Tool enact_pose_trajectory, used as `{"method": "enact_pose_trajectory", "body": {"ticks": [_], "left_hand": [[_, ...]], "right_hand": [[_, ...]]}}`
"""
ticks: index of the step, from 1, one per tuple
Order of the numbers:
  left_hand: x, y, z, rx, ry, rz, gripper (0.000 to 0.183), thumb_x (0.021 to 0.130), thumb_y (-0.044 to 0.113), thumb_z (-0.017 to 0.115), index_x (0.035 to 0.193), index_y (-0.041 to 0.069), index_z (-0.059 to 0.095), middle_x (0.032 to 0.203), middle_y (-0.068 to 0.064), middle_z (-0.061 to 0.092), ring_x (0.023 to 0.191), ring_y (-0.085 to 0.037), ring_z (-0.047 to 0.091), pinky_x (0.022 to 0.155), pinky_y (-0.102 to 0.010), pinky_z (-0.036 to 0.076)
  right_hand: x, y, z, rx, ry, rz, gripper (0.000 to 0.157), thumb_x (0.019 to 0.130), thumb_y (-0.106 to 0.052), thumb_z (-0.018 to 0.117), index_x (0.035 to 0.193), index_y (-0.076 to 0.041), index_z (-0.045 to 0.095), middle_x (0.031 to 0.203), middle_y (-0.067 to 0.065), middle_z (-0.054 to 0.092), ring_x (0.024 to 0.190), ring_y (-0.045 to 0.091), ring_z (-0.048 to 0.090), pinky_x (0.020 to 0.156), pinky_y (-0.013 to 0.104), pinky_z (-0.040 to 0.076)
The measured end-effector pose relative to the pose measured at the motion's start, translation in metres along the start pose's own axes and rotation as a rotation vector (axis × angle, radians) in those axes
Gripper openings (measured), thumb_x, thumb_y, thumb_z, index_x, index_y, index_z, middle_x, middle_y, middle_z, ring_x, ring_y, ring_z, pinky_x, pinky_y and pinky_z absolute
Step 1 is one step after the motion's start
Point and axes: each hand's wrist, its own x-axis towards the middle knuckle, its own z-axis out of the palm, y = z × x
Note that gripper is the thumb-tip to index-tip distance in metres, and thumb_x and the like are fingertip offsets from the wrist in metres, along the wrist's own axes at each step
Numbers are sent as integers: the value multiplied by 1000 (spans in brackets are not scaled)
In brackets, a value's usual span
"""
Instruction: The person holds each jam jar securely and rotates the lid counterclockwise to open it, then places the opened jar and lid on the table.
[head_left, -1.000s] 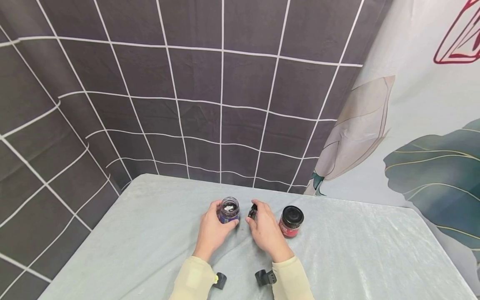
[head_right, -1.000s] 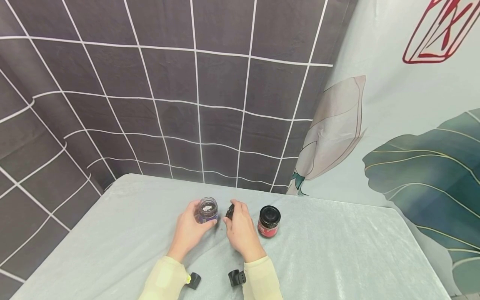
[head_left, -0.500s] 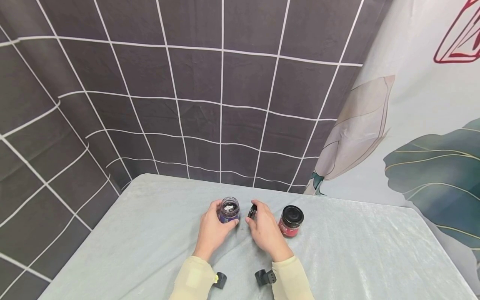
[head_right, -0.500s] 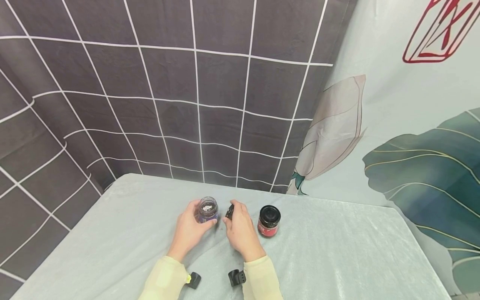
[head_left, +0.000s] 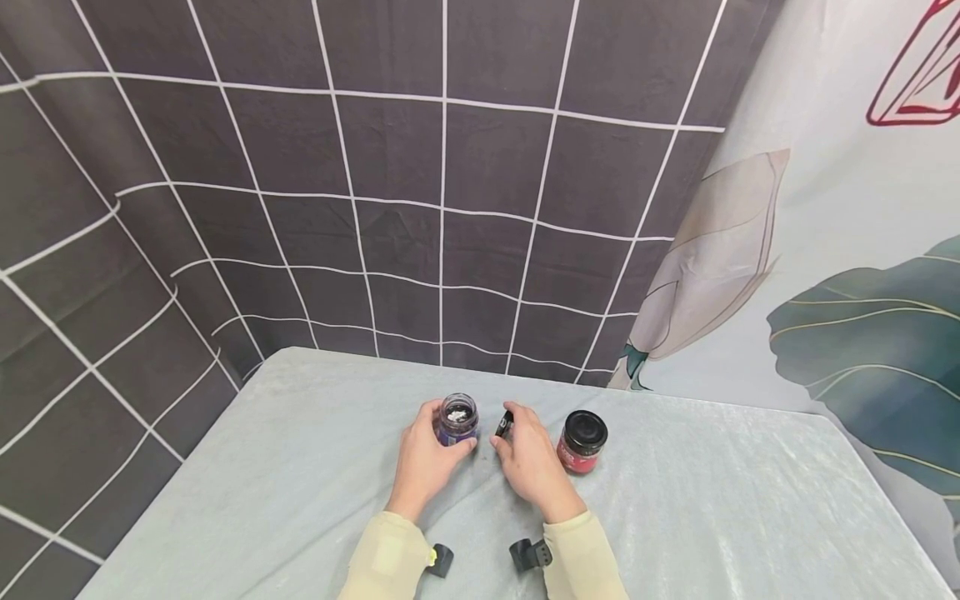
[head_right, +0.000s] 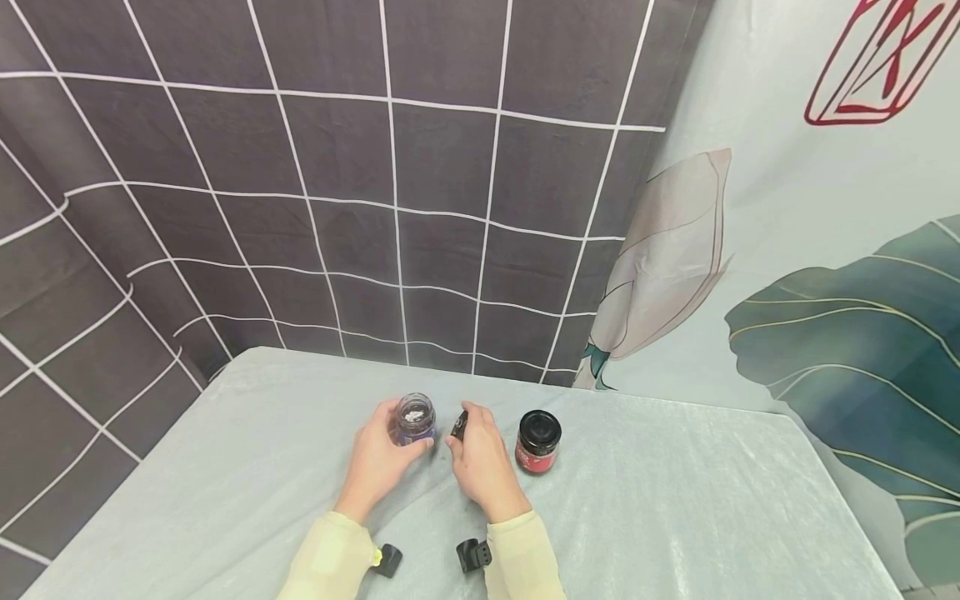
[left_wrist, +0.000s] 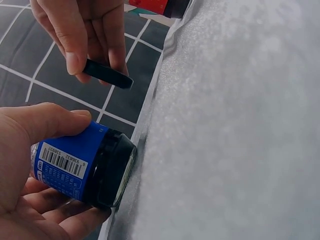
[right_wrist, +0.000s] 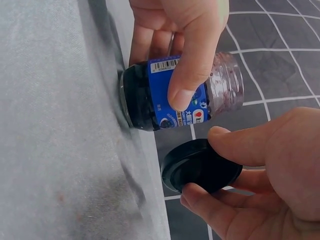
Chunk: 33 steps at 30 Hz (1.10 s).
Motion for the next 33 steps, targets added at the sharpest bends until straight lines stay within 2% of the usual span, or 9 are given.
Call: {"method": "enact_pose_trajectory", "body": {"ticks": [16,23,33], "left_hand": [[-1,-1,-1,-6,-11,-9,65,72,19,89,127,3,57,116,-14,70,108,-31,67,94,-47,52],[0,-2,-1,-12,-17,-12,66,73,20,89,127,3,57,117,-14,70,108,-30,67,94,-47,52],[0,-3,0,-10,-14,-10,64,72,19,89,126,2,58,116,-14,70,108,-31,67,94,-47,52]], "right_hand": [[0,-1,1,13,-22,31,49,91,-3,69,133,13,49,122,28,58,113,41,60,99,53,47],[0,-2,0,9,-34,47,51,92,-2,69,135,14,48,130,30,55,122,43,56,104,53,44],[-1,-3,1,-1,-39,45,48,91,-2,69,132,14,50,129,30,55,122,43,56,103,53,44]]}}
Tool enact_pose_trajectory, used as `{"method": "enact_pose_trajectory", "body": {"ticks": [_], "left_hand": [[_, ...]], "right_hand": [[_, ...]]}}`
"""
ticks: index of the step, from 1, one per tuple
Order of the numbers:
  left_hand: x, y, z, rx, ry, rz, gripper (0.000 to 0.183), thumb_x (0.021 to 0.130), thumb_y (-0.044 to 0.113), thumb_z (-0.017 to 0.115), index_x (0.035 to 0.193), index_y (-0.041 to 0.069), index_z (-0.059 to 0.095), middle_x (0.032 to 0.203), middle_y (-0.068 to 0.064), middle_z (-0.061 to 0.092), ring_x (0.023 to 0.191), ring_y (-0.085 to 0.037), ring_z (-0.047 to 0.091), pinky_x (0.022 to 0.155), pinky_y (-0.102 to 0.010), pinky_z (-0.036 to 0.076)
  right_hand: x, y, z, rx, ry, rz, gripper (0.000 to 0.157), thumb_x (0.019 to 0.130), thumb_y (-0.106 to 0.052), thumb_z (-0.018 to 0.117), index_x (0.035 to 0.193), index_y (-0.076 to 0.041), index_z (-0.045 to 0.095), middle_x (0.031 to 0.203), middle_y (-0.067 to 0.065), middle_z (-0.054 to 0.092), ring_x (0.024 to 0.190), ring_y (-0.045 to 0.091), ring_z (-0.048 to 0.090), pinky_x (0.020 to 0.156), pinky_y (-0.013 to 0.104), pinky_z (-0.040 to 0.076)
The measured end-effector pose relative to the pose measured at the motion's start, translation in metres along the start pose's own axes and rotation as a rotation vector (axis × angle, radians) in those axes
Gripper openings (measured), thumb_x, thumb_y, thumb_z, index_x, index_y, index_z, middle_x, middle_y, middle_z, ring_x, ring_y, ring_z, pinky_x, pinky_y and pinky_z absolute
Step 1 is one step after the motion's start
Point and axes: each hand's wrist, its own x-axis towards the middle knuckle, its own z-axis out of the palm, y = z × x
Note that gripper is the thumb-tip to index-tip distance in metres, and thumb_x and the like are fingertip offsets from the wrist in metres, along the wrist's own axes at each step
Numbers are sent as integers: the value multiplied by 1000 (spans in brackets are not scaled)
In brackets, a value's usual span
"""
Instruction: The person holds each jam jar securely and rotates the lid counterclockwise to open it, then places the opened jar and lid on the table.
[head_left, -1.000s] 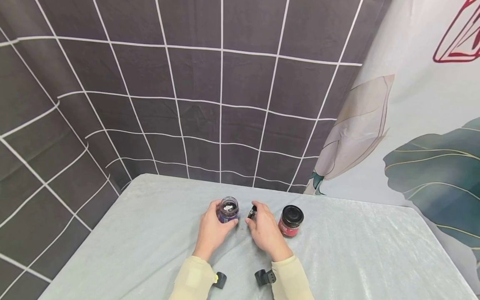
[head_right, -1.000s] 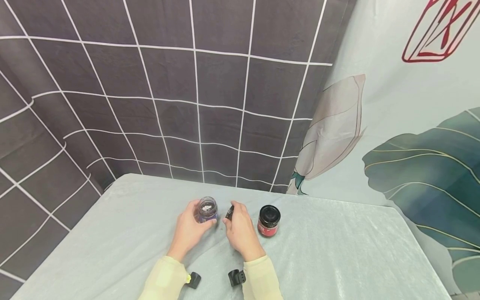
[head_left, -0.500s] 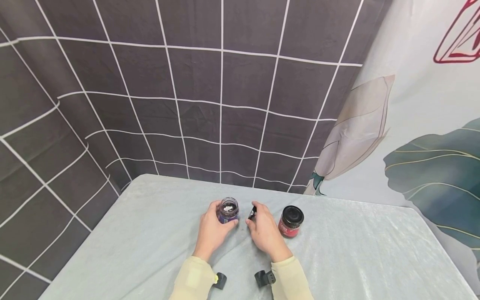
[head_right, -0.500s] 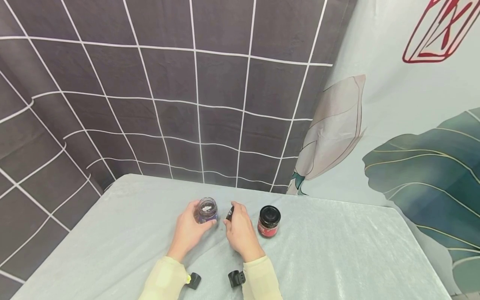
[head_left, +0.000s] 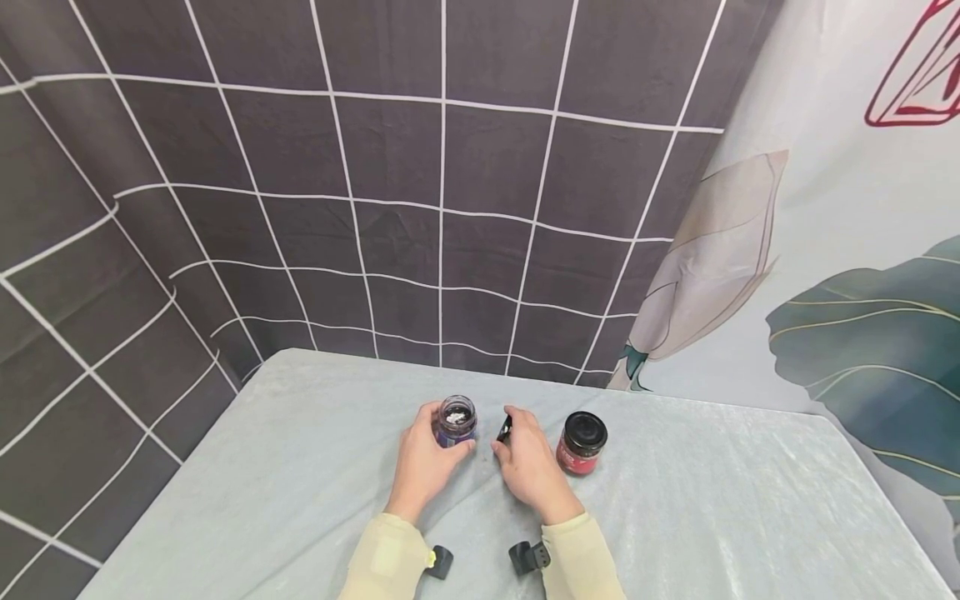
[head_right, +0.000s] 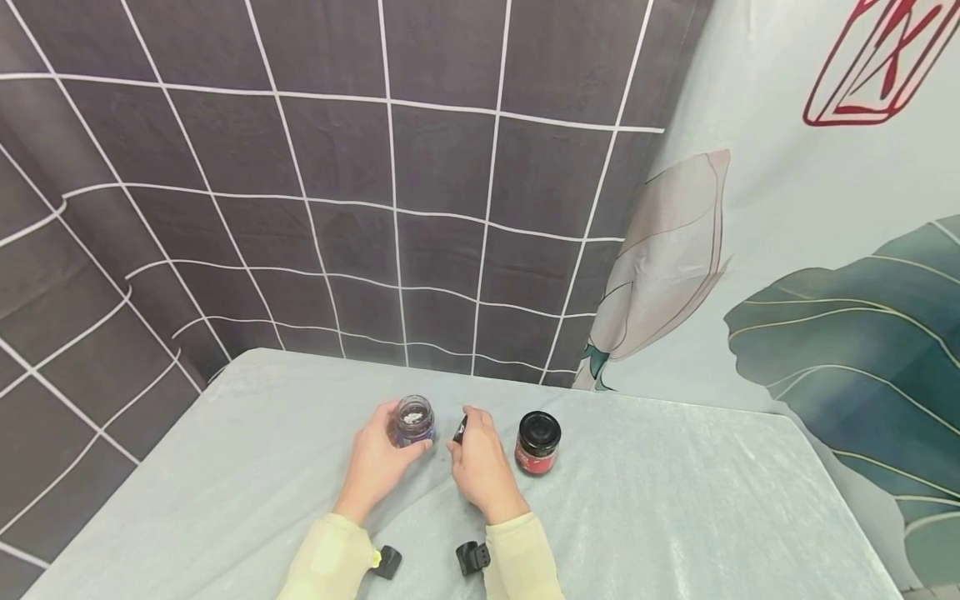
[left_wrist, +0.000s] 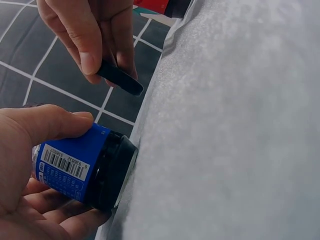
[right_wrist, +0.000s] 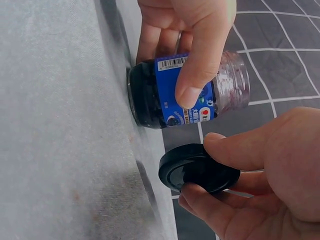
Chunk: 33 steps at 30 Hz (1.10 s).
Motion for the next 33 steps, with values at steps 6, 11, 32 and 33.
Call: {"method": "enact_pose_trajectory", "body": {"ticks": [6,11,32,33], "left_hand": [[0,-1,0,1,0,2,65,72,19,89,127,2,57,117,-15,70,108,-31,67,94,-48,52],[-1,-1,-1,3,-2,4,65,73,19,89,127,1,57,116,-15,70,107,-31,67,92,-47,53],[-1,0,0,4,-1,1,65,73,18,89,127,2,57,115,-16,70,106,-31,67,91,-47,53],[-1,0,0,4,-1,1,65,72,18,89,127,2,57,115,-16,70,106,-31,67,91,-47,53]], "right_hand": [[0,-1,1,-6,-1,15,49,90,-2,69,132,15,50,128,30,56,121,44,57,103,53,45],[-1,-1,1,-4,-11,25,49,90,-2,69,131,15,50,128,31,56,121,44,56,104,53,44],[-1,1,3,-9,-33,25,49,89,0,69,132,14,50,127,30,57,120,45,57,103,54,44],[-1,1,4,-10,-34,24,49,89,0,69,132,14,50,127,30,57,120,45,57,103,54,44]]}}
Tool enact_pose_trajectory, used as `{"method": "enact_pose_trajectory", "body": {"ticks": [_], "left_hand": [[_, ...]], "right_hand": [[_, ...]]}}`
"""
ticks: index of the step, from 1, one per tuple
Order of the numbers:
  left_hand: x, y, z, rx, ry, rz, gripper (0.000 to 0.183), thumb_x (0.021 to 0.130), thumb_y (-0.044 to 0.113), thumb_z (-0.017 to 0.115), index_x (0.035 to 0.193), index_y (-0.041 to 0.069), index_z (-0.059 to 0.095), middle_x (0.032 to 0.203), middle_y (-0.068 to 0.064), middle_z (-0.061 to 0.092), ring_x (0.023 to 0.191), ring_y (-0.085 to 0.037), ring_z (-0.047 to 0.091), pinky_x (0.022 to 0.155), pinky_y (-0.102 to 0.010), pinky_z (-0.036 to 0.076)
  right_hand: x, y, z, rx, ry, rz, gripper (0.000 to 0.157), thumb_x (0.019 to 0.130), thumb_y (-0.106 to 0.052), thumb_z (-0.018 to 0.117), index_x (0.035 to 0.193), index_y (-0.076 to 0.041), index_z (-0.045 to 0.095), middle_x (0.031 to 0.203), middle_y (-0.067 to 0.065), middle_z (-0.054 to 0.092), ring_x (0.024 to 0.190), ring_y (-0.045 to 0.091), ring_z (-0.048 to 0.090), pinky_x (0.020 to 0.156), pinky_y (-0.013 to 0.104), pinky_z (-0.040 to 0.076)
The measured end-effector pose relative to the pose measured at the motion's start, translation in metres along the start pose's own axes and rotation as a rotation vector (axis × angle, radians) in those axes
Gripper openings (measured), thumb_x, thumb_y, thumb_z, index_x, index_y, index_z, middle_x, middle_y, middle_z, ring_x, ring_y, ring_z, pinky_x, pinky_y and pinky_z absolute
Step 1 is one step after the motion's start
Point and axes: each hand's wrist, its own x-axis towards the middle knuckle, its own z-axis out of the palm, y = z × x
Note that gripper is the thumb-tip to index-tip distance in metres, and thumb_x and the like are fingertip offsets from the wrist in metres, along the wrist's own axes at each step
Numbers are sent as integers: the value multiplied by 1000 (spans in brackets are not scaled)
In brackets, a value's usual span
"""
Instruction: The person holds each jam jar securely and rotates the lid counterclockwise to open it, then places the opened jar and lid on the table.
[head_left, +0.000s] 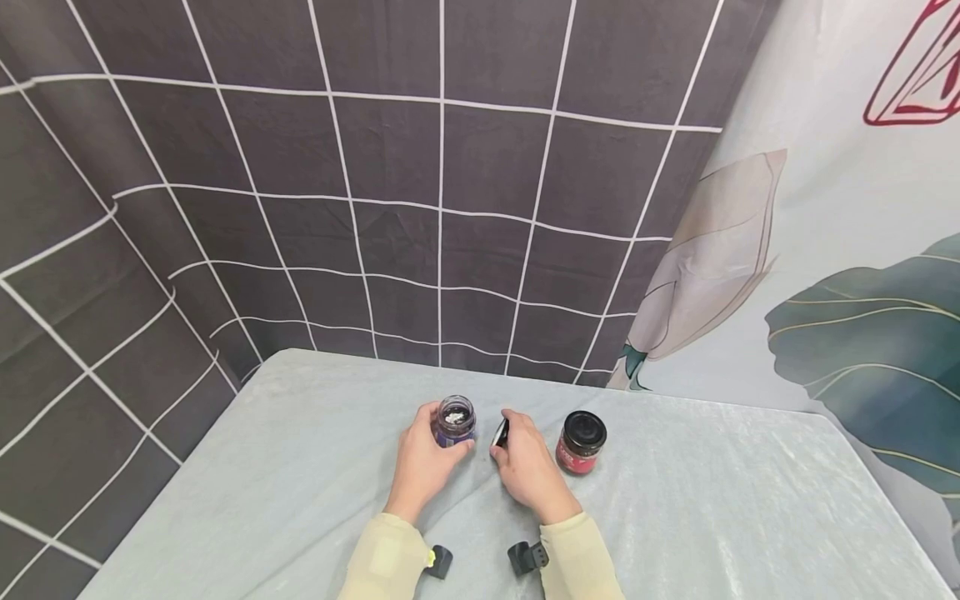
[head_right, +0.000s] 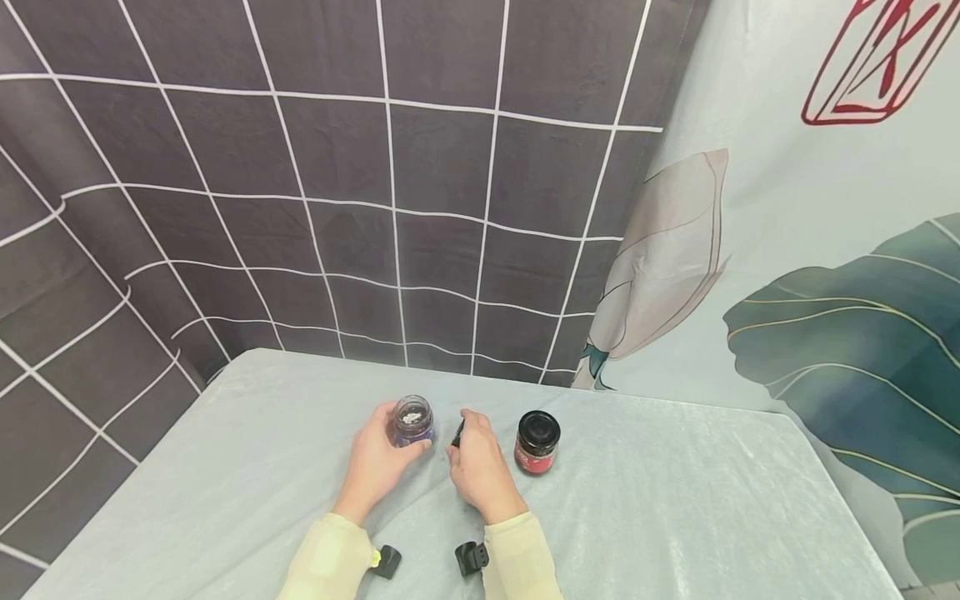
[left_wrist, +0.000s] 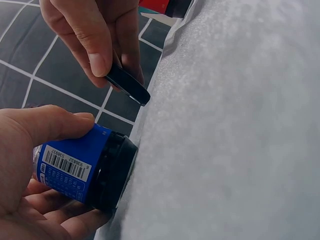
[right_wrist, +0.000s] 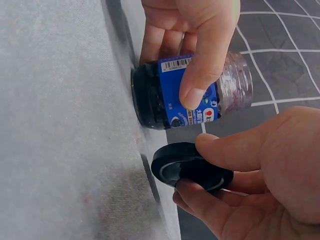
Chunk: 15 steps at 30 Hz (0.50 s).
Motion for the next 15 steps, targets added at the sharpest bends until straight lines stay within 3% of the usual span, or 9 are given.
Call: {"method": "enact_pose_trajectory", "body": {"ticks": [15], "left_hand": [[1,-1,0,-3,-6,-12,66,73,19,89,128,1,56,116,-16,69,107,-31,67,92,-47,52]], "right_hand": [[0,0,2,2,-21,-2,50,88,0,69,132,14,50,129,31,56,120,46,56,104,54,44]]}}
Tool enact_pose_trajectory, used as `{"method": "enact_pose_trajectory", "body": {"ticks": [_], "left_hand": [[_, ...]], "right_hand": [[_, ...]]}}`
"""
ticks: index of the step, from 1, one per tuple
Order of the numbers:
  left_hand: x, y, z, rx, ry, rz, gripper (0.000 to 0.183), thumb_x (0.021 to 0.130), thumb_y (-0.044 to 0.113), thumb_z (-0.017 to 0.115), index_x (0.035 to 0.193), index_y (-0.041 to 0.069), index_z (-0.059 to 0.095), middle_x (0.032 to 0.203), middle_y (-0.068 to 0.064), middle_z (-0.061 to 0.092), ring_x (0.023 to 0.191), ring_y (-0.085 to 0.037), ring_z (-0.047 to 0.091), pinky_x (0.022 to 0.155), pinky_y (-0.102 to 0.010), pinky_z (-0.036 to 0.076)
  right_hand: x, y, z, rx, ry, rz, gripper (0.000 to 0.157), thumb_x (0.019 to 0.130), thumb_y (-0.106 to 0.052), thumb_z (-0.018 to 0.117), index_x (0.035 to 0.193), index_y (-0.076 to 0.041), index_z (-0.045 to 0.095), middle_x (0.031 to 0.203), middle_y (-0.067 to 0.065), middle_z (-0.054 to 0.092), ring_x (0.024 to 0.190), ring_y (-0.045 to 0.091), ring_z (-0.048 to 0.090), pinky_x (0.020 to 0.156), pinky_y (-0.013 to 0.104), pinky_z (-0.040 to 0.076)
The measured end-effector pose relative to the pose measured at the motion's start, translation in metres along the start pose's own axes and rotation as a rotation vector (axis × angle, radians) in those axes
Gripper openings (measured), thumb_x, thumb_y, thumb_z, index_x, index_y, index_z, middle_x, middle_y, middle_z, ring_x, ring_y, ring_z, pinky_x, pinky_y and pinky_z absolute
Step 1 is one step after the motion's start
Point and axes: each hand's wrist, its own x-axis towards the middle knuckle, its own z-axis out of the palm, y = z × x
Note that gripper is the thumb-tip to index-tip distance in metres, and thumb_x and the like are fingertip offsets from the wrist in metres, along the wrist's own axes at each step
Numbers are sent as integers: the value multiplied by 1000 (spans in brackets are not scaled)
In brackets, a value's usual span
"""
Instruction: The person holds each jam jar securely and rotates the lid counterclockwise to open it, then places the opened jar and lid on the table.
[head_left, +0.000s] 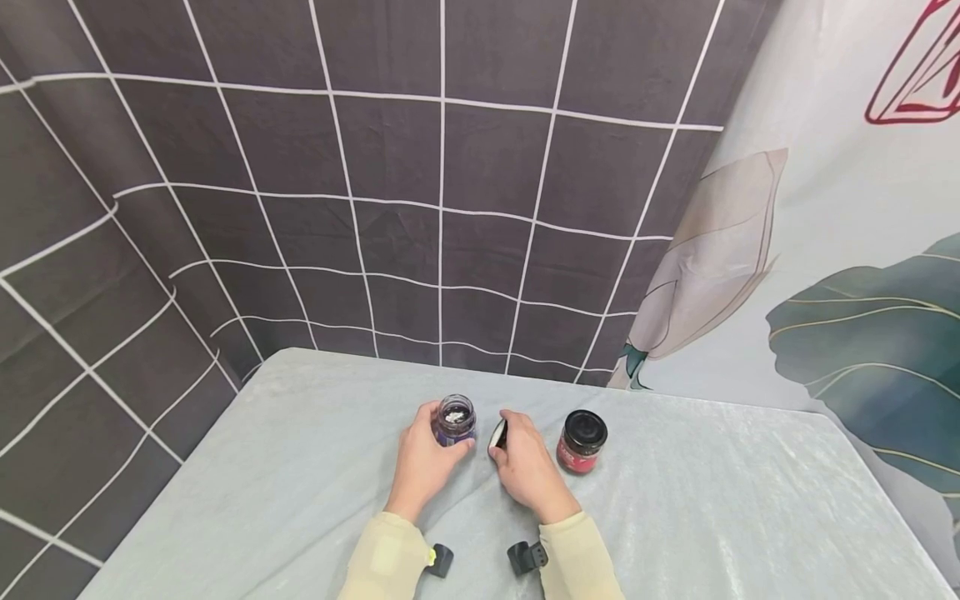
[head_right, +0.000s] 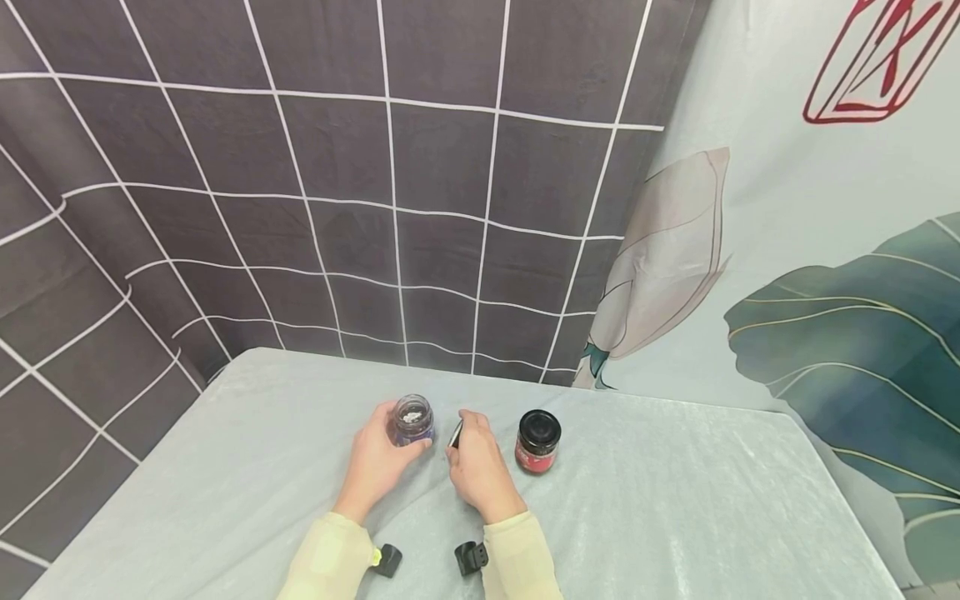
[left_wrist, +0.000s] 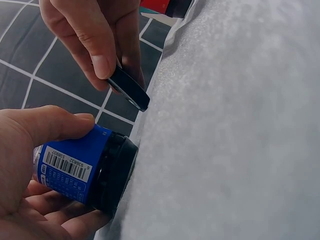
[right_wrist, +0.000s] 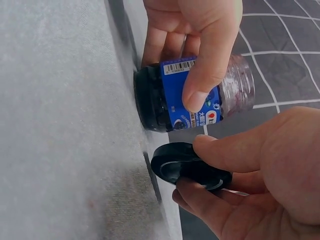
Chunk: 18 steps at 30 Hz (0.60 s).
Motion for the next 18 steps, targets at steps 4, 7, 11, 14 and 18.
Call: {"method": "enact_pose_trajectory", "body": {"ticks": [4,7,11,14,18], "left_hand": [[0,1,0,1,-3,-5,66,73,19,89,128,1,56,118,-17,69,109,-32,66,94,-47,52],[0,1,0,4,-3,-6,66,73,19,88,128,0,56,118,-17,69,109,-32,66,94,-47,51],[0,1,-1,5,-1,-4,66,73,19,88,127,1,56,117,-17,69,109,-33,66,94,-48,51],[-1,1,-1,5,0,-4,65,73,19,88,127,1,57,116,-17,69,108,-33,66,94,-48,52],[0,1,-1,8,3,-12,66,73,19,88,128,1,57,117,-17,69,109,-33,66,94,-48,51]], "right_hand": [[0,-1,0,0,-2,-11,50,88,1,70,131,15,50,128,31,56,121,46,55,104,54,44],[0,-1,1,1,-7,-15,50,87,1,70,131,15,50,128,31,56,121,45,55,104,54,44],[0,-1,2,1,-12,-17,51,86,2,71,131,16,50,128,31,56,122,45,55,104,53,44],[0,-1,2,4,-17,-16,52,86,2,71,131,16,50,128,32,56,122,45,55,104,53,44],[0,-1,3,7,-20,-13,51,86,1,71,131,16,51,128,32,56,122,45,55,104,53,44]]}}
